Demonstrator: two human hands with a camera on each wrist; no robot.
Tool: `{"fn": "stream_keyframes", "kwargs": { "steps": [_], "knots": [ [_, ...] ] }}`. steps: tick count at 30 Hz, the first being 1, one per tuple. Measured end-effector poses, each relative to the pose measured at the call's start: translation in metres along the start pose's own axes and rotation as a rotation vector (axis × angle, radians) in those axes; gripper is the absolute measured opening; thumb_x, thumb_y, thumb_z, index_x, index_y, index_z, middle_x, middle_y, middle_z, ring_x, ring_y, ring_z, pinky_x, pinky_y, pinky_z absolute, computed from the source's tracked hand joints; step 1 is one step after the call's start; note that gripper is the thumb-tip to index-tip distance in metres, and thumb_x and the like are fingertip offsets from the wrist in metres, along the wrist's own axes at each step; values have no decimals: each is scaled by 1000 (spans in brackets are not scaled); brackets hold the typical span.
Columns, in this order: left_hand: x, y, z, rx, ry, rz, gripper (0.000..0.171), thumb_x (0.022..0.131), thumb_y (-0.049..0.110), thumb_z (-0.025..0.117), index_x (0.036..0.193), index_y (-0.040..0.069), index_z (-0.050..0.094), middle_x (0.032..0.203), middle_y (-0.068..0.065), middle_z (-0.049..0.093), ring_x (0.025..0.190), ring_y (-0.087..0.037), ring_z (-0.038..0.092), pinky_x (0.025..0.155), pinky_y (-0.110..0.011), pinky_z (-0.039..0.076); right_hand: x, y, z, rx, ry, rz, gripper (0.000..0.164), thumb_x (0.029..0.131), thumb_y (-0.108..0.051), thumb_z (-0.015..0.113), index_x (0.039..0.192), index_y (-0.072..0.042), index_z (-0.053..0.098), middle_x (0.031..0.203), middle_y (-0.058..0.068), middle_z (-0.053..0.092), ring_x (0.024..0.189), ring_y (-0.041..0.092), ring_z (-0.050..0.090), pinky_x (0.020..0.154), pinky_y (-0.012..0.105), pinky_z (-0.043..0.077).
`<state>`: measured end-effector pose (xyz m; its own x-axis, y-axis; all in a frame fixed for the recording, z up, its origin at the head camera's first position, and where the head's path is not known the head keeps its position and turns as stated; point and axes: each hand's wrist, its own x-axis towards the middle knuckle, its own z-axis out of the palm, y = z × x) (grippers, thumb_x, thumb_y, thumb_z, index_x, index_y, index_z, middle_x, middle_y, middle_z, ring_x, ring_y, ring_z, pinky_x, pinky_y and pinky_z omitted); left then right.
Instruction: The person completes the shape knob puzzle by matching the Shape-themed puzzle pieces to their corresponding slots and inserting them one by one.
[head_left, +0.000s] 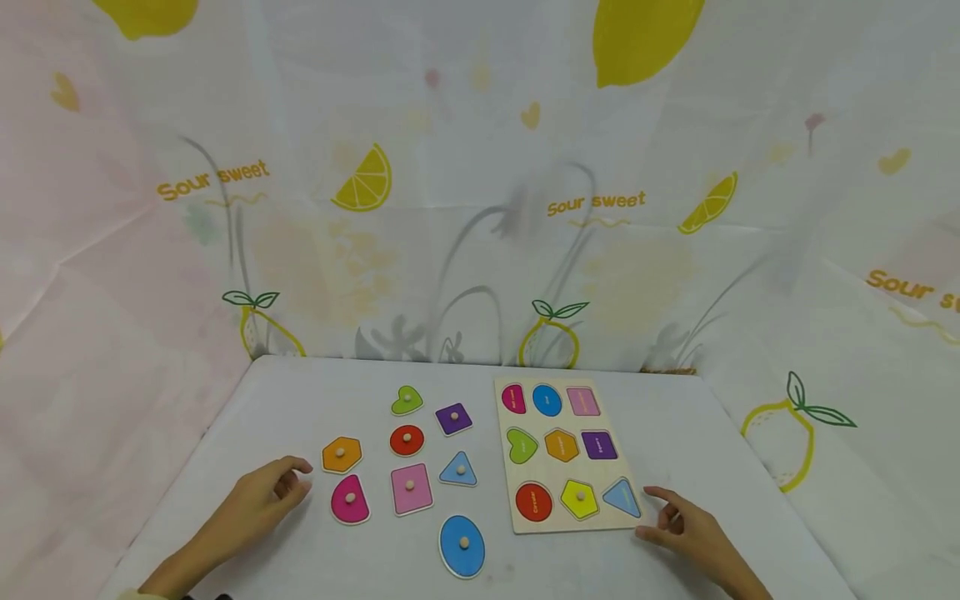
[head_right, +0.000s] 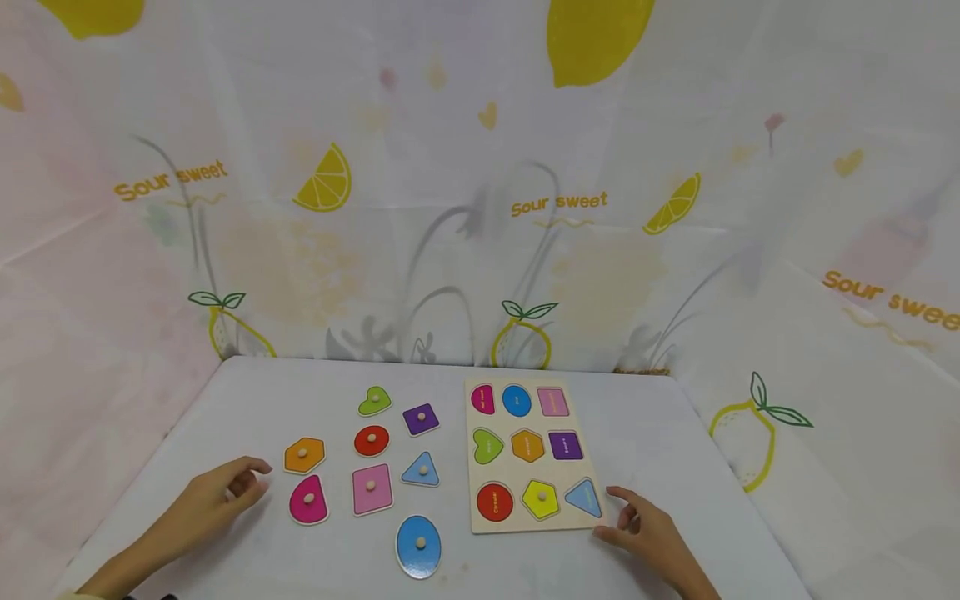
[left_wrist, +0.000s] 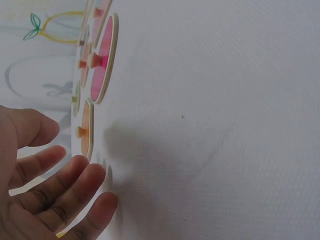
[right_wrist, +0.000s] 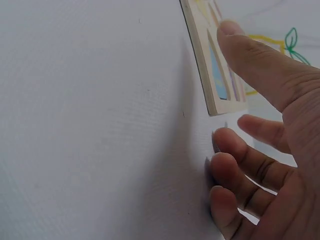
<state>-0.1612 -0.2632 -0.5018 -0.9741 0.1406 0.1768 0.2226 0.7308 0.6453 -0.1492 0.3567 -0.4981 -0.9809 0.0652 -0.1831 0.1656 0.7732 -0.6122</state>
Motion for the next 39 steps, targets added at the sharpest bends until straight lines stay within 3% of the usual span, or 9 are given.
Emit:
{"fn": "stream_keyframes", "kwargs": {
  "steps": [7, 14, 19, 26, 39],
  "knots": [
    [5, -3, 5, -7, 4, 4, 20, 97, 15, 73, 114, 6, 67, 83, 7, 57, 72, -3, 51, 66, -24, 49, 3, -4, 5, -31, 8, -12, 76, 74, -38, 92, 137, -6, 62, 84, -1, 54, 74, 17, 48, 62, 26, 39],
    [21, -6, 8, 10, 36, 12, 20, 98, 18, 71, 114, 6, 68, 84, 6, 59, 73, -4, 53, 66, -24, 48, 10, -6, 9, 5, 38, -47, 73, 76, -35, 92, 136, -7, 63, 84, -2, 55, 73, 15, 47, 62, 26, 38],
    [26, -7, 15, -12, 24, 21, 21, 97, 16, 72, 113, 5, 68, 84, 6, 60, 72, -3, 53, 65, -24, 49, 12, -4, 12, 7, 44, -36, 71, 76, -34, 92, 134, -5, 64, 83, -1, 55, 72, 15, 47, 61, 26, 37],
    [29, 1, 26, -20, 96, 83, 16, 92, 6, 74, 107, 9, 71, 80, 9, 57, 71, -3, 50, 63, -23, 47, 11, -1, 10, -26, 56, -35, 71, 76, -37, 91, 134, -5, 64, 80, -1, 53, 73, 16, 48, 62, 26, 38],
    [50, 17, 37, -83, 37, 34, 12, 98, 9, 69, 110, 10, 70, 83, 7, 60, 73, -7, 56, 68, -24, 50, 12, 5, 14, 0, 57, 12, 79, 71, -41, 93, 134, -4, 64, 82, 0, 52, 76, 18, 47, 62, 27, 38]
  ]
}}
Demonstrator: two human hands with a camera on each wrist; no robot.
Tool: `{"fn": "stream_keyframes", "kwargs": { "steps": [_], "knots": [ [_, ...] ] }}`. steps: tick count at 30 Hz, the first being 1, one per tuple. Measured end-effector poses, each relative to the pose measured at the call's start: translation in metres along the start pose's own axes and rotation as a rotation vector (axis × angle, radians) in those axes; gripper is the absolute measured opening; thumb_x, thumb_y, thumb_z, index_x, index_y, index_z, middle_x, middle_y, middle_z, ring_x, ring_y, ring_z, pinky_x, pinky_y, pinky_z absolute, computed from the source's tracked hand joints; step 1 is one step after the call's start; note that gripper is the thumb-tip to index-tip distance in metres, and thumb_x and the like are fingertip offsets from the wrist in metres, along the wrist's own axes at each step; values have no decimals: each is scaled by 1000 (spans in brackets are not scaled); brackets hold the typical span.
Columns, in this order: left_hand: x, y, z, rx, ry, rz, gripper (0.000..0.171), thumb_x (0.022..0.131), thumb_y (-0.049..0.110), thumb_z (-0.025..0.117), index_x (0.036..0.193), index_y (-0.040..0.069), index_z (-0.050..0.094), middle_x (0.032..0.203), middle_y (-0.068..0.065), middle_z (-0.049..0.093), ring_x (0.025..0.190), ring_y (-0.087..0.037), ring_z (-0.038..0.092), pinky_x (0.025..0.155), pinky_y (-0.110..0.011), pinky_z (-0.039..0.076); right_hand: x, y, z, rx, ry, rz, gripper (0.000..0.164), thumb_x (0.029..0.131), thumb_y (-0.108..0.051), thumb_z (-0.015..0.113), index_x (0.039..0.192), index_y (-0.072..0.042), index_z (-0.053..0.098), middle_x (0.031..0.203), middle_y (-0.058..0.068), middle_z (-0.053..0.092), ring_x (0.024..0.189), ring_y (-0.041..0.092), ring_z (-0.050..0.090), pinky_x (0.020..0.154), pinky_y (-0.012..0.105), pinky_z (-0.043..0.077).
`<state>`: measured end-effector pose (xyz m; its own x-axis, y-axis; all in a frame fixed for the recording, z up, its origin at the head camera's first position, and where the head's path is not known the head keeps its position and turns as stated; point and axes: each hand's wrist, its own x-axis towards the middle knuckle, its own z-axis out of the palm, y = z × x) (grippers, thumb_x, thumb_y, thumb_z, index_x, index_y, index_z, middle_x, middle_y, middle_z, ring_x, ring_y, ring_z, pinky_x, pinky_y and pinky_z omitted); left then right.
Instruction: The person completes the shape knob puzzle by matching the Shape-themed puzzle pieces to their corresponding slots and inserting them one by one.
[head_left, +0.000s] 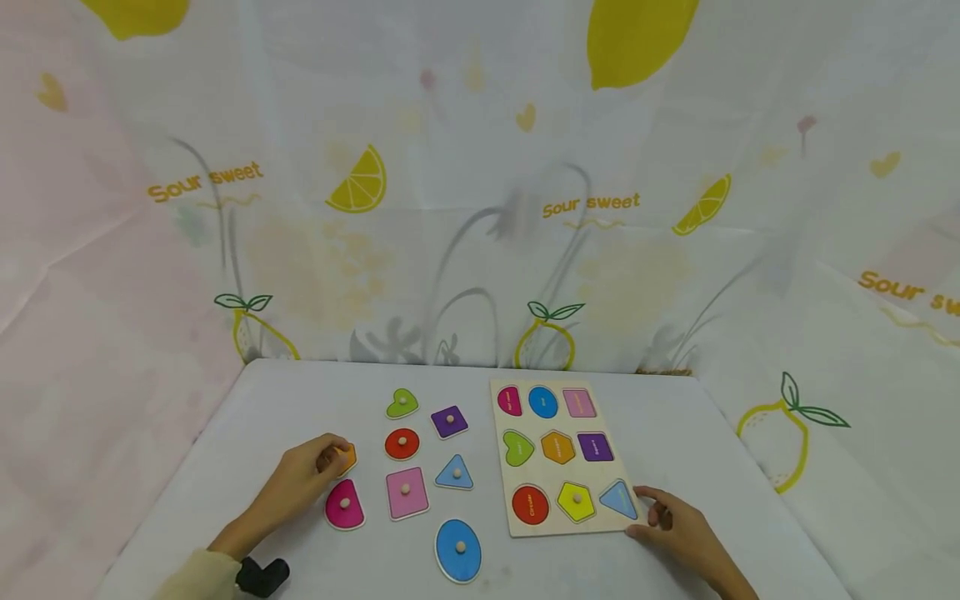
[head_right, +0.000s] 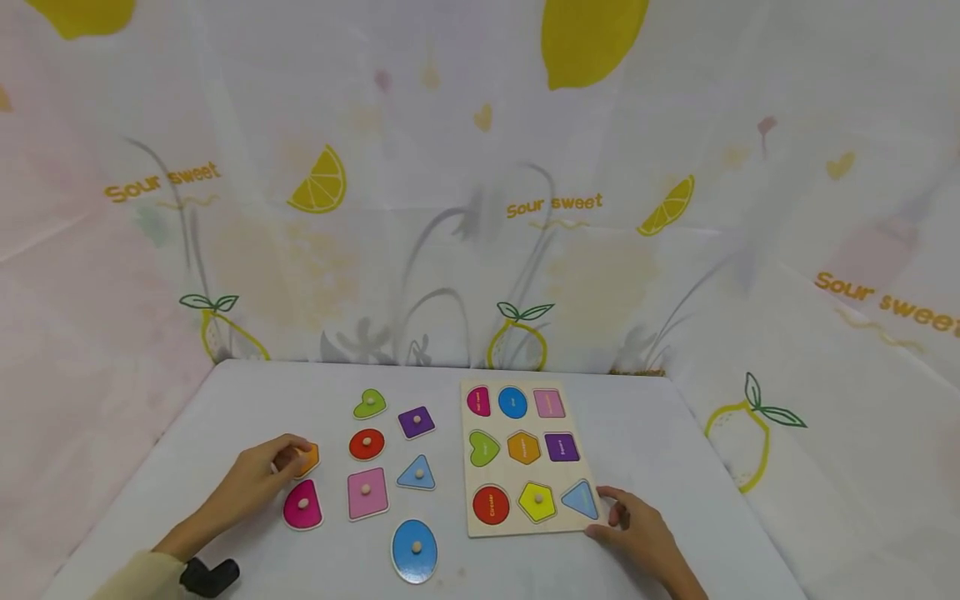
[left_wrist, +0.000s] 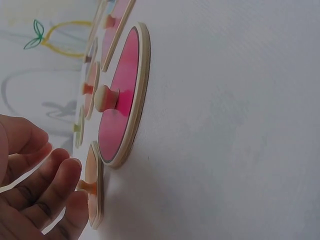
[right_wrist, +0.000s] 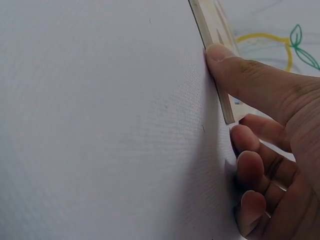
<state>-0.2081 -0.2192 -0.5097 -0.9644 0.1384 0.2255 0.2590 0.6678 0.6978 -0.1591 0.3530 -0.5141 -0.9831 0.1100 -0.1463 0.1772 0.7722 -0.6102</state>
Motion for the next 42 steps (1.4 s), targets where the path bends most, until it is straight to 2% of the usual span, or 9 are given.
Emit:
{"fn": "stream_keyframes", "kwargs": {
  "steps": [5, 15, 22, 31, 36, 42],
  "knots": [
    [5, 6, 3, -23, -18, -5, 14, 97, 8, 70, 110, 8, 69, 84, 6, 61, 73, -9, 56, 68, -23, 51, 0, -1, -1, 8, -5, -7, 76, 73, -37, 93, 134, -4, 64, 82, 0, 52, 74, 17, 47, 61, 27, 38],
    [13, 10, 8, -13, -84, 16, 18, 98, 10, 69, 115, 6, 68, 85, 5, 60, 74, -11, 55, 67, -24, 51, 4, 2, -7, 25, -62, -95, 76, 76, -34, 92, 138, -4, 61, 82, 0, 53, 71, 14, 45, 61, 27, 37],
    [22, 13, 11, -17, -108, 64, 19, 97, 11, 71, 116, 7, 68, 84, 6, 60, 73, -10, 56, 63, -24, 51, 5, 2, -8, 41, -67, -94, 77, 76, -34, 92, 139, -4, 60, 82, 0, 52, 71, 15, 45, 60, 28, 36],
    [35, 15, 19, -71, -155, 83, 22, 96, 12, 73, 116, 7, 67, 86, 5, 61, 67, -11, 57, 58, -25, 52, 5, 0, -6, 48, -51, -55, 78, 73, -34, 93, 139, -5, 61, 82, 0, 53, 72, 17, 45, 61, 28, 36],
    [40, 13, 27, -66, -175, 86, 21, 96, 14, 74, 115, 9, 67, 85, 6, 61, 69, -11, 57, 58, -25, 52, 5, 0, -6, 43, -46, -53, 78, 73, -34, 94, 138, -6, 62, 82, 0, 53, 72, 17, 45, 61, 28, 35],
    [45, 10, 37, -13, -173, 92, 21, 94, 18, 76, 113, 14, 70, 85, 8, 59, 72, -10, 55, 58, -25, 49, 4, 2, -6, 50, -45, -71, 76, 74, -35, 93, 137, -6, 63, 81, 0, 53, 71, 16, 46, 61, 28, 36]
  ]
}}
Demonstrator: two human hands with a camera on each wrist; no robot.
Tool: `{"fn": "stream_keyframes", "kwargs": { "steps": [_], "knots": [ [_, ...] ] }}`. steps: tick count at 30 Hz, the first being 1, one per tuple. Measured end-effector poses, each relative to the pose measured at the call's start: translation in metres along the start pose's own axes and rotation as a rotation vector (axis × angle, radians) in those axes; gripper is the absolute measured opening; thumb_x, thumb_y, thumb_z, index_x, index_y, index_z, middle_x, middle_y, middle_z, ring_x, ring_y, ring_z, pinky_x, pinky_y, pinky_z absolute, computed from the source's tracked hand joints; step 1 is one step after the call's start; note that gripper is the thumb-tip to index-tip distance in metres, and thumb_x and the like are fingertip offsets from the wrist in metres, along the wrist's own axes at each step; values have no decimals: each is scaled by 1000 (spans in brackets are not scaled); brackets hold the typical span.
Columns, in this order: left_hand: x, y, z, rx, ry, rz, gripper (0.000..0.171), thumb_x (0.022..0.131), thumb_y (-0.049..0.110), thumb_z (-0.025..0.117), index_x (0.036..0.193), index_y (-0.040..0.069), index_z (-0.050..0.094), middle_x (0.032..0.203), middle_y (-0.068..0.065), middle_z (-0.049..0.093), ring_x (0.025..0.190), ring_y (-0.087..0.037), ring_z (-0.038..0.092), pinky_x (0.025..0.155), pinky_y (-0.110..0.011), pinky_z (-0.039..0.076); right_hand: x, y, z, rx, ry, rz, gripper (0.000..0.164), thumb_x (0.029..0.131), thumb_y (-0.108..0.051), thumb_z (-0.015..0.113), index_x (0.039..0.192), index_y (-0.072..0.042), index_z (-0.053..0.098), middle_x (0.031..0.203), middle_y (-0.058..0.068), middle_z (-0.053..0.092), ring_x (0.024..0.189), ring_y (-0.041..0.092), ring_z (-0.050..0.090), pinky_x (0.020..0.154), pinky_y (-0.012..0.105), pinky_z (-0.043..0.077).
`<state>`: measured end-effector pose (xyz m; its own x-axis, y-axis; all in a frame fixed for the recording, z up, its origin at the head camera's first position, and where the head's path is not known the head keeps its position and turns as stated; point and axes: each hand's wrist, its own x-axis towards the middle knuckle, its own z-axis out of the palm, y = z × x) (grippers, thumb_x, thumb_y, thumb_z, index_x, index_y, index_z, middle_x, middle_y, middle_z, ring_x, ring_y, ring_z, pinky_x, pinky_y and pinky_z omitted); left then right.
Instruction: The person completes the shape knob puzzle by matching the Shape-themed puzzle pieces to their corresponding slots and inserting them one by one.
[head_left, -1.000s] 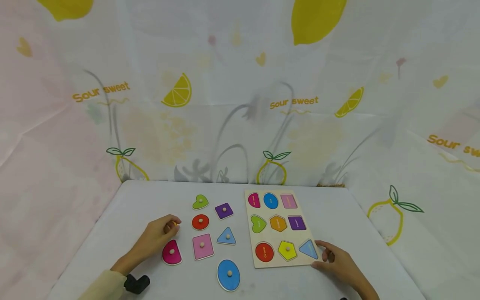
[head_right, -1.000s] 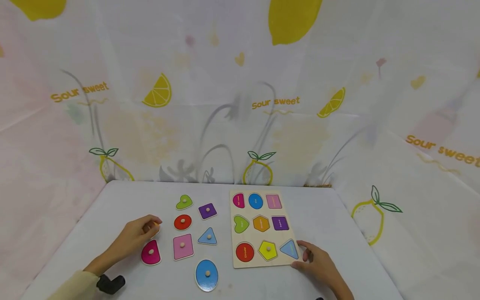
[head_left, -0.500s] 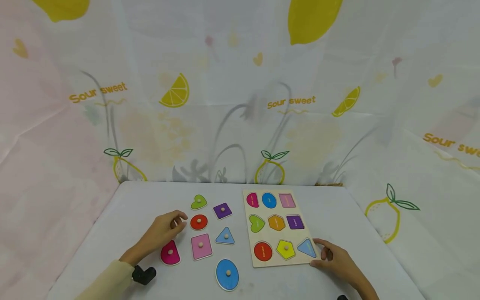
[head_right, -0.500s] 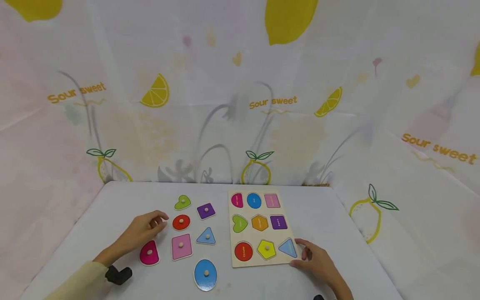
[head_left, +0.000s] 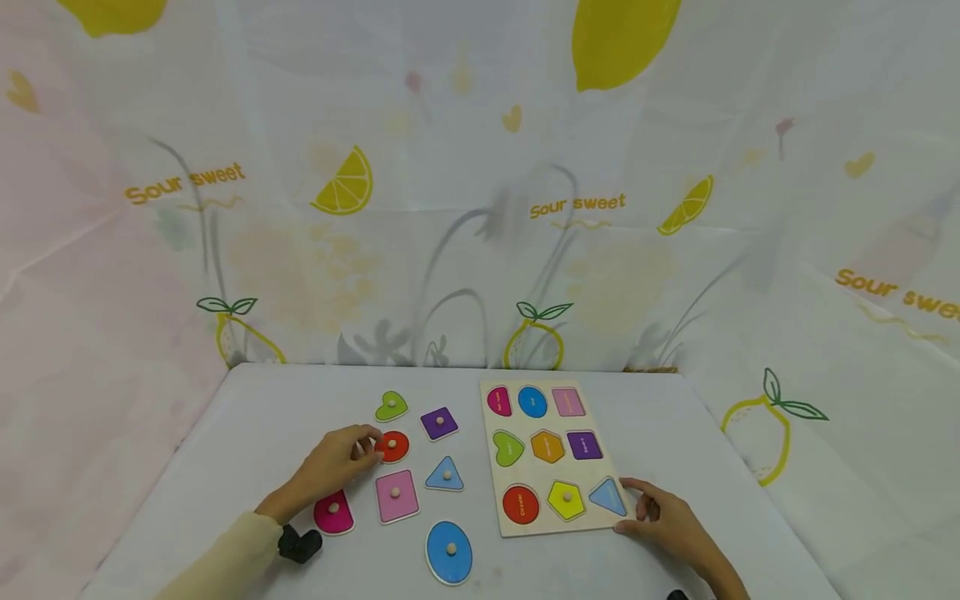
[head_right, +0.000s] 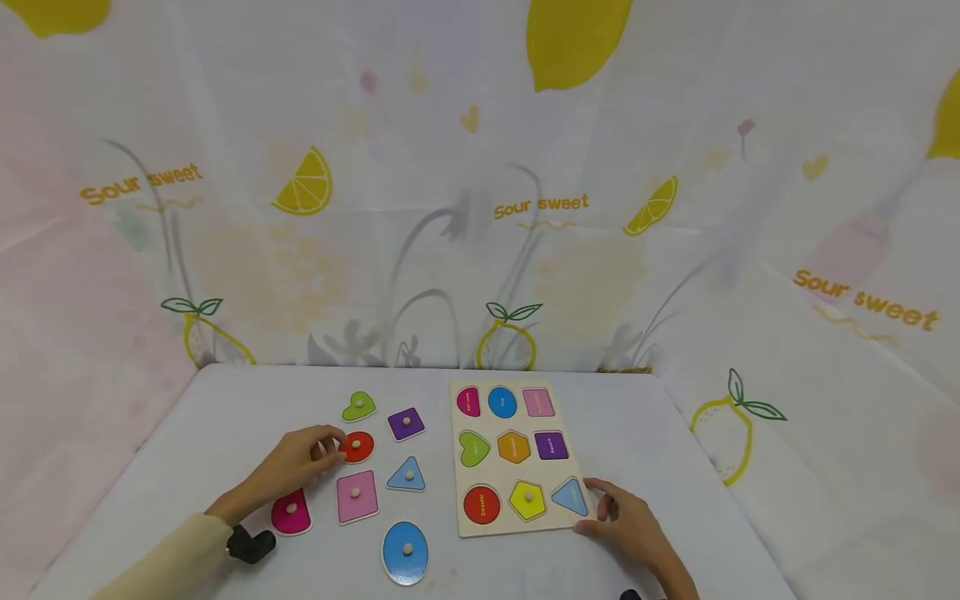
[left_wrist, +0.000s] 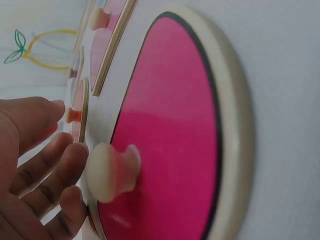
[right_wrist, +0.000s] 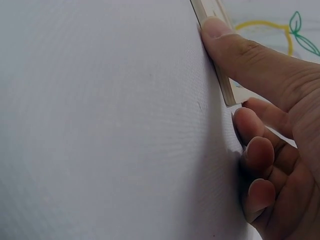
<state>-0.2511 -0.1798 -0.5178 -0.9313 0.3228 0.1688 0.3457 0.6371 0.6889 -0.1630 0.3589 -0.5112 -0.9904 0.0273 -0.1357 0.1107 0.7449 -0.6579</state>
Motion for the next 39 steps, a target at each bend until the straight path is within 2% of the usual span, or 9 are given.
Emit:
{"fn": "stream_keyframes", "kwargs": {
  "steps": [4, 9, 12, 21, 26, 33, 39],
  "knots": [
    [3, 0, 4, 28, -11, 9, 19, 93, 20, 77, 111, 16, 72, 85, 9, 59, 74, -9, 55, 61, -25, 48, -2, 2, 2, 5, 4, 15, 75, 73, -35, 93, 136, -6, 63, 81, 0, 52, 71, 16, 45, 61, 27, 35],
    [8, -2, 10, 54, -22, 52, 15, 93, 22, 78, 106, 17, 74, 85, 11, 60, 75, -8, 54, 63, -25, 47, -5, 5, 5, 0, 17, 45, 75, 71, -34, 95, 135, -6, 64, 80, 0, 52, 71, 16, 45, 61, 28, 35],
    [14, -2, 14, 64, -21, 51, 14, 93, 23, 78, 105, 18, 73, 83, 12, 60, 75, -8, 54, 65, -26, 47, -7, 5, 4, -1, 20, 59, 75, 71, -33, 95, 134, -6, 64, 80, 0, 52, 71, 17, 45, 62, 28, 35],
    [25, 4, 13, 81, -36, -32, 11, 91, 24, 80, 100, 18, 77, 78, 11, 61, 75, -10, 56, 65, -28, 48, -5, 6, 5, -7, 26, 65, 75, 71, -32, 95, 135, -7, 64, 79, 1, 52, 72, 18, 45, 61, 28, 35],
    [28, 4, 13, 92, -6, -59, 9, 90, 23, 81, 97, 17, 80, 74, 10, 60, 74, -12, 55, 65, -31, 46, -2, 3, 5, -4, 25, 37, 75, 71, -32, 95, 135, -7, 64, 80, 1, 52, 72, 17, 45, 61, 28, 35],
    [28, 5, 13, 82, 35, -87, 9, 87, 24, 84, 91, 16, 80, 73, 9, 60, 74, -14, 54, 67, -33, 45, -1, -2, 3, 2, 28, 28, 76, 71, -31, 95, 136, -6, 64, 80, 1, 52, 71, 17, 45, 60, 28, 35],
    [26, 8, 12, 73, 39, -96, 9, 88, 23, 83, 88, 16, 78, 72, 8, 58, 73, -14, 53, 66, -33, 44, -1, -4, 3, 12, 27, 35, 75, 72, -31, 95, 136, -6, 64, 80, 1, 52, 71, 17, 44, 60, 28, 35]
  ]
}}
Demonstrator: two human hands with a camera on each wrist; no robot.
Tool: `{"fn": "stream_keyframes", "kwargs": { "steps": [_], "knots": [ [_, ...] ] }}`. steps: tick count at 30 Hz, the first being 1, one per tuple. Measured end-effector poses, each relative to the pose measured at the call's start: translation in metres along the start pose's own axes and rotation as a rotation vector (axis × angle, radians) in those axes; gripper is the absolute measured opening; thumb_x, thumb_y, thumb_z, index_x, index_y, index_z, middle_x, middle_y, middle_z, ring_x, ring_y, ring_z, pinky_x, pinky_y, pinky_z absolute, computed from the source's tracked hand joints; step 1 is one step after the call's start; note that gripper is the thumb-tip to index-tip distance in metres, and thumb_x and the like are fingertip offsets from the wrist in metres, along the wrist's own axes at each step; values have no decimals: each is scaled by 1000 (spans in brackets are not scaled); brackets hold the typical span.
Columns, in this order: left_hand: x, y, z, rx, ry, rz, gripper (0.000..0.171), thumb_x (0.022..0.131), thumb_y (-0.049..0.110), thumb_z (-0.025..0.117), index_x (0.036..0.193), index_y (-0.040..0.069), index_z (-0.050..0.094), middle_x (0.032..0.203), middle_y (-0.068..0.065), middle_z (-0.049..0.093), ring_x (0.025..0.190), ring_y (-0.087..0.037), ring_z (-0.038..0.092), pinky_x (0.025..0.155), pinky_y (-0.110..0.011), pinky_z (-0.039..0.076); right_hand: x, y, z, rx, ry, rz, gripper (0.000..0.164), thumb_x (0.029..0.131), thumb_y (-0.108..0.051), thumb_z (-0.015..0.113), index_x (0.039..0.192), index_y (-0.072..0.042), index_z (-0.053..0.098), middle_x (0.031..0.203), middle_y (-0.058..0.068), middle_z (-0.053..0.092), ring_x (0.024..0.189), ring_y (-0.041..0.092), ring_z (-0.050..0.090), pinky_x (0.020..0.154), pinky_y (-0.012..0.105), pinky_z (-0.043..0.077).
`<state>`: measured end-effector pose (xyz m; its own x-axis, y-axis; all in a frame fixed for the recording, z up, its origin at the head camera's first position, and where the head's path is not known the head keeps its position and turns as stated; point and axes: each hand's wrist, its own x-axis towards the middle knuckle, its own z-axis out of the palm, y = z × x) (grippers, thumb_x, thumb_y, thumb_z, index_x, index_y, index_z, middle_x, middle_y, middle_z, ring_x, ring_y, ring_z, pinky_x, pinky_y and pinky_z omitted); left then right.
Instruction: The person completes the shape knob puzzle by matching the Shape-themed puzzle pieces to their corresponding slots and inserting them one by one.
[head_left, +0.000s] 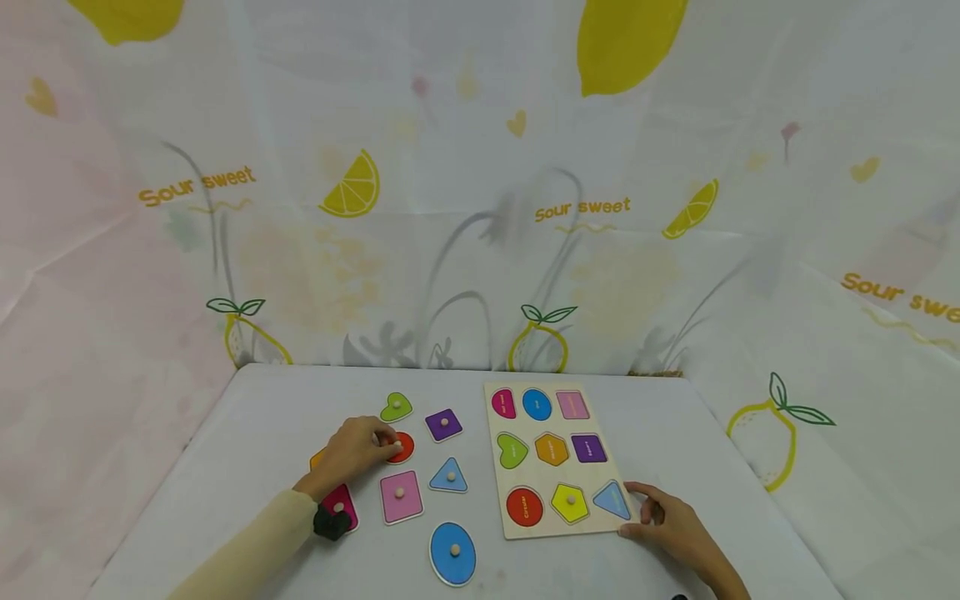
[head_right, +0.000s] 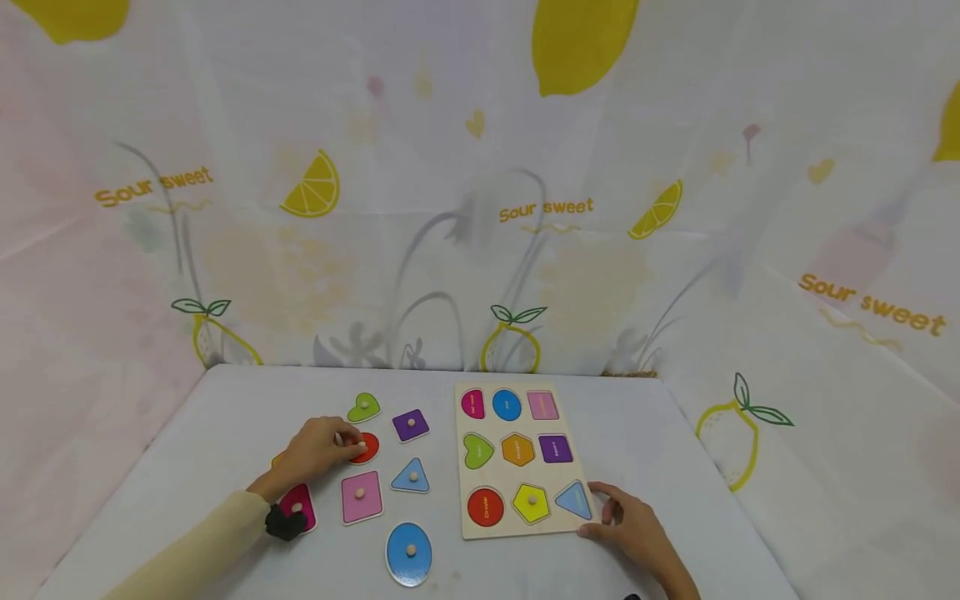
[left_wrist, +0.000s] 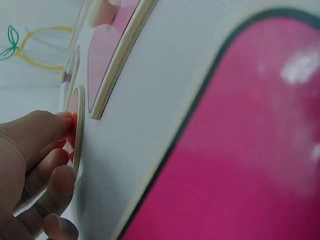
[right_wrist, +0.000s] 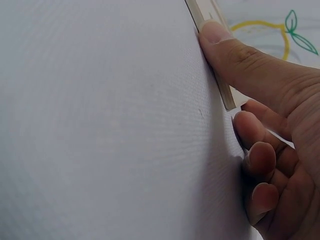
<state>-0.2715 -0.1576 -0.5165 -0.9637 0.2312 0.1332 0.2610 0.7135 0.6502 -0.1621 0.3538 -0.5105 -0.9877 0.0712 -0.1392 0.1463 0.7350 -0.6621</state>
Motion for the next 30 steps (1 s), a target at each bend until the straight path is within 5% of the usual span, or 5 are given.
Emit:
{"fn": "stream_keyframes", "kwargs": {
  "steps": [12, 30],
  "knots": [
    [-2, 2, 0, 71, 67, 56, 7, 88, 22, 82, 85, 19, 77, 71, 11, 55, 69, -11, 51, 60, -29, 43, 1, -2, 0, -2, -3, 18, 74, 72, -33, 94, 135, -6, 64, 80, 1, 52, 73, 18, 45, 60, 29, 35],
    [-10, 29, 9, -8, 66, 168, 9, 89, 18, 82, 85, 17, 74, 69, 14, 54, 64, -7, 49, 57, -24, 42, 1, 0, 0, 6, -4, 43, 77, 69, -35, 96, 134, -7, 65, 79, 2, 52, 73, 19, 45, 60, 29, 35]
  ]
}}
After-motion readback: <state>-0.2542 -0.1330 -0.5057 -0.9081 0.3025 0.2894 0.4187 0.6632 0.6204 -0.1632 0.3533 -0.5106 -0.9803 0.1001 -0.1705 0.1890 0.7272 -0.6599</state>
